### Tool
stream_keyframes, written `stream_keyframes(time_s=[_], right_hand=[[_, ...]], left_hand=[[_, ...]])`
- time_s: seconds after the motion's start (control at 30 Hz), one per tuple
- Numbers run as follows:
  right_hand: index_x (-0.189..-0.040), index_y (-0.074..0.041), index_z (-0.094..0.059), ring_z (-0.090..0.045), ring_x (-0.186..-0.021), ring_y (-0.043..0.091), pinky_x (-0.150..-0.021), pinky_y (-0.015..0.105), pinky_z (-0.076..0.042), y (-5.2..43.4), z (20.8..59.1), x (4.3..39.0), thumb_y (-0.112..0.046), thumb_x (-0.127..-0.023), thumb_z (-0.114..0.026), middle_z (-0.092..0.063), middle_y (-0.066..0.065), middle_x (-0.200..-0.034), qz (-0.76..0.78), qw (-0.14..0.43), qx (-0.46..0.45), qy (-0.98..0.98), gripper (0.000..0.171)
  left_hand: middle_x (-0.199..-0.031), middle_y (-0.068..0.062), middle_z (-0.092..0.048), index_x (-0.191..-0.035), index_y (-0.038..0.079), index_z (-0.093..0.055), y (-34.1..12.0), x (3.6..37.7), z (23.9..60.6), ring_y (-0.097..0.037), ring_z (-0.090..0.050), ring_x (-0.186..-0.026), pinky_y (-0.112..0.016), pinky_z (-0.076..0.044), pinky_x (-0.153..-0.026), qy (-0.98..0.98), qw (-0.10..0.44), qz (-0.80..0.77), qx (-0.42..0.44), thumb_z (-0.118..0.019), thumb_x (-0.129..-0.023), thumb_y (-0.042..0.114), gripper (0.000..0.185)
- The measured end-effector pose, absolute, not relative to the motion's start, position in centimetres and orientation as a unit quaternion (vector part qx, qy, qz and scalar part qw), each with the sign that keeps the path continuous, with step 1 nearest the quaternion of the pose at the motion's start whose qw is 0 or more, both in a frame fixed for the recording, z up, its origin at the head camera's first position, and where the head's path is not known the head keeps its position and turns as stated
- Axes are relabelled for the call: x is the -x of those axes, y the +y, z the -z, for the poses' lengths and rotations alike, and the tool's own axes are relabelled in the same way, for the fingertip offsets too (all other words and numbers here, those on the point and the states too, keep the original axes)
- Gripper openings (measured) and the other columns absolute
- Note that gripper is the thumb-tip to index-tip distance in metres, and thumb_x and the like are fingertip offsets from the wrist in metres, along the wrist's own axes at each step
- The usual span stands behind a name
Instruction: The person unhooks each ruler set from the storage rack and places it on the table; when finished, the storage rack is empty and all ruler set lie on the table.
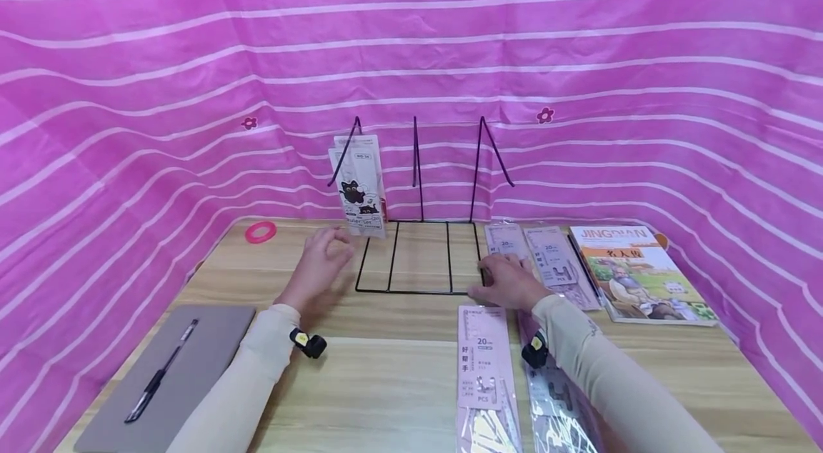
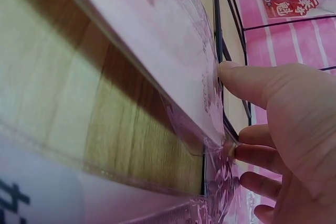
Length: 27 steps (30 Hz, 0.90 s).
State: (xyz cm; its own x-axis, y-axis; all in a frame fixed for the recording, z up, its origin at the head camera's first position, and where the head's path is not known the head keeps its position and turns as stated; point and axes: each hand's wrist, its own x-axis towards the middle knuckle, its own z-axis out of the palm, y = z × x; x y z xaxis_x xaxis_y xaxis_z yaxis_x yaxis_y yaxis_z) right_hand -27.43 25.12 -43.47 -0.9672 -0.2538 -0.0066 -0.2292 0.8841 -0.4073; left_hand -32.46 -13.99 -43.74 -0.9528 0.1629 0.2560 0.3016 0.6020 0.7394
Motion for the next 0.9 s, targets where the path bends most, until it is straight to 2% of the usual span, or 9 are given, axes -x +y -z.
stream_keyframes(time_s=[0.2, 0.33, 0.47, 0.63, 0.73, 0.8, 0.9], right_hand=[[-0.140, -0.003, -0.062, -0.052, -0.128, 0.040, -0.113, 0.067, -0.027, 25.0, 43.1, 27.4, -0.043, -0.093, -0.079, -0.065, 0.019, -0.138, 0.210, 0.031, 0.119, 0.970, 0.064], [-0.140, -0.003, -0.062, -0.052, -0.130, 0.041, -0.114, 0.068, -0.026, 24.9, 43.1, 27.3, -0.042, -0.092, -0.079, -0.065, 0.019, -0.139, 0.209, 0.034, 0.115, 0.970, 0.064], [-0.140, -0.002, -0.061, -0.050, -0.133, 0.043, -0.116, 0.068, -0.023, 24.7, 43.3, 27.1, -0.041, -0.092, -0.080, -0.063, 0.020, -0.141, 0.217, 0.041, 0.112, 0.969, 0.065], [-0.141, -0.003, -0.061, -0.049, -0.134, 0.042, -0.115, 0.067, -0.024, 24.5, 43.5, 27.1, -0.042, -0.093, -0.079, -0.062, 0.020, -0.144, 0.214, 0.047, 0.104, 0.970, 0.065], [-0.142, -0.003, -0.060, -0.048, -0.136, 0.042, -0.115, 0.067, -0.024, 24.6, 43.5, 27.2, -0.042, -0.093, -0.079, -0.061, 0.020, -0.146, 0.212, 0.048, 0.096, 0.971, 0.065], [-0.142, -0.004, -0.060, -0.047, -0.138, 0.042, -0.115, 0.067, -0.024, 24.7, 43.6, 27.2, -0.042, -0.093, -0.079, -0.061, 0.020, -0.147, 0.212, 0.047, 0.094, 0.972, 0.065], [-0.143, -0.004, -0.060, -0.047, -0.138, 0.043, -0.115, 0.067, -0.024, 24.8, 43.5, 27.3, -0.042, -0.093, -0.079, -0.060, 0.020, -0.147, 0.214, 0.046, 0.094, 0.971, 0.065]], left_hand=[[-0.171, -0.007, -0.034, -0.132, 0.014, -0.065, -13.7, 34.2, 42.2, -0.036, -0.027, -0.158, -0.067, -0.026, -0.126, -0.828, 0.104, 0.538, 0.117, -0.071, -0.101, 0.032, 0.036], [-0.171, -0.001, -0.032, -0.132, 0.016, -0.067, -13.3, 35.0, 41.6, -0.033, -0.039, -0.151, -0.063, -0.035, -0.121, -0.788, 0.098, 0.595, 0.123, -0.073, -0.100, 0.027, 0.035], [-0.167, -0.004, -0.038, -0.128, 0.013, -0.068, -13.1, 35.4, 41.2, -0.033, -0.049, -0.140, -0.056, -0.040, -0.117, -0.773, 0.101, 0.612, 0.130, -0.073, -0.100, 0.025, 0.031], [-0.141, -0.012, -0.058, -0.120, 0.008, -0.070, -12.4, 35.6, 41.0, -0.031, -0.058, -0.124, -0.050, -0.047, -0.109, -0.771, 0.124, 0.608, 0.141, -0.071, -0.100, 0.013, 0.021], [-0.123, -0.014, -0.062, -0.114, 0.005, -0.072, -11.7, 35.4, 40.7, -0.028, -0.061, -0.112, -0.042, -0.053, -0.100, -0.775, 0.157, 0.593, 0.151, -0.067, -0.099, 0.003, 0.016], [-0.116, -0.014, -0.063, -0.111, 0.005, -0.074, -11.3, 35.1, 40.5, -0.026, -0.062, -0.105, -0.036, -0.054, -0.095, -0.785, 0.184, 0.570, 0.158, -0.065, -0.098, -0.002, 0.018], [-0.111, -0.013, -0.063, -0.118, 0.009, -0.076, -11.1, 34.4, 40.0, -0.023, -0.061, -0.096, -0.028, -0.053, -0.085, -0.801, 0.203, 0.537, 0.171, -0.063, -0.097, -0.005, 0.029]])
